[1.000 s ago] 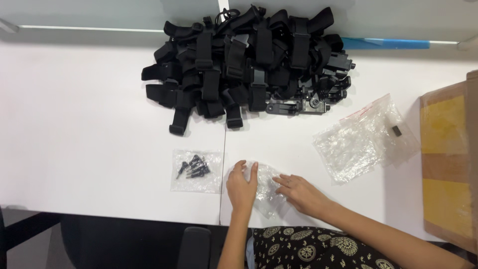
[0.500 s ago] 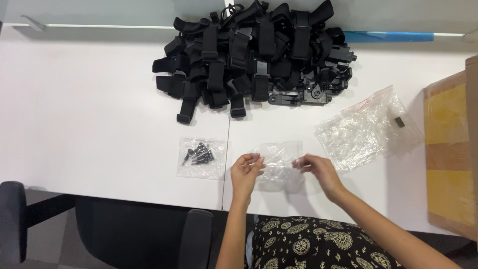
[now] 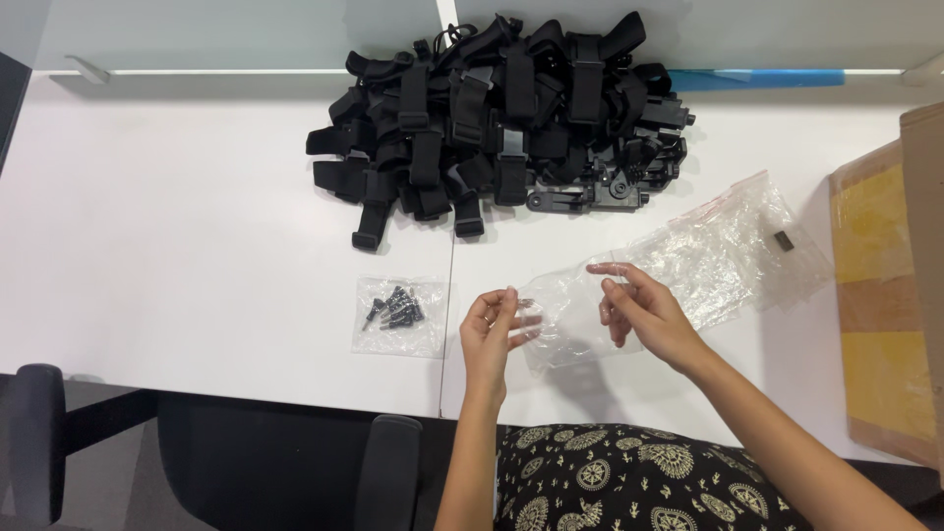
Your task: The person removes a black plastic camera mount component from a small bag, inserts a small metal pin or screw into the side of the mount by hand, and places the assembled unit onto a desk next to other mounts.
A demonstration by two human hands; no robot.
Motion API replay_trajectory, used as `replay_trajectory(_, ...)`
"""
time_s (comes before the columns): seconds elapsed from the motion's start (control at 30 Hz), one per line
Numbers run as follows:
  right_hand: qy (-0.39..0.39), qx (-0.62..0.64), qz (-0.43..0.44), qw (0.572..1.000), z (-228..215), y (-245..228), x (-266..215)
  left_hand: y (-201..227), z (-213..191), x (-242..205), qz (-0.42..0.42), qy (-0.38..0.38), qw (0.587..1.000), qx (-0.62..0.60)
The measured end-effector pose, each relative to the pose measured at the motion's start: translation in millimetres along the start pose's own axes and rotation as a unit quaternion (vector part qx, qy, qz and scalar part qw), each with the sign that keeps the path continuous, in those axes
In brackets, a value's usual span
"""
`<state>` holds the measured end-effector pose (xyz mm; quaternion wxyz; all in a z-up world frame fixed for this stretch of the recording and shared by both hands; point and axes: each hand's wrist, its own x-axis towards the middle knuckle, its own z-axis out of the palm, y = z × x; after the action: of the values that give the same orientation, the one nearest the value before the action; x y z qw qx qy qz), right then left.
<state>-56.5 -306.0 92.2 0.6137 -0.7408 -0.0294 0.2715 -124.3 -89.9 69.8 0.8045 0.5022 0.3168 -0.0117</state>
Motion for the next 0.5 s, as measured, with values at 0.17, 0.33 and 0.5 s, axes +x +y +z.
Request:
replay_trajectory(0.17, 0.018, -0.056, 0.025, 0.998, -8.5, -11.2, -3.0, -2.3, -6.2, 10.7, 0.026, -0.011, 0.999, 0.026)
replay_trajectory(0.33, -0.033, -0.045, -0.055, 0.997, -23.1, -8.6, -1.3, 1.6, -18.6, 17.8, -0.068, -0.031, 0.994, -0.084)
replay_trajectory(0.5, 0.053, -0.075, -0.037, 0.995, -33.5, -20.7, -11.2, 21.2, -17.5, 11.0, -0.057, -0.049, 0.996, -0.043)
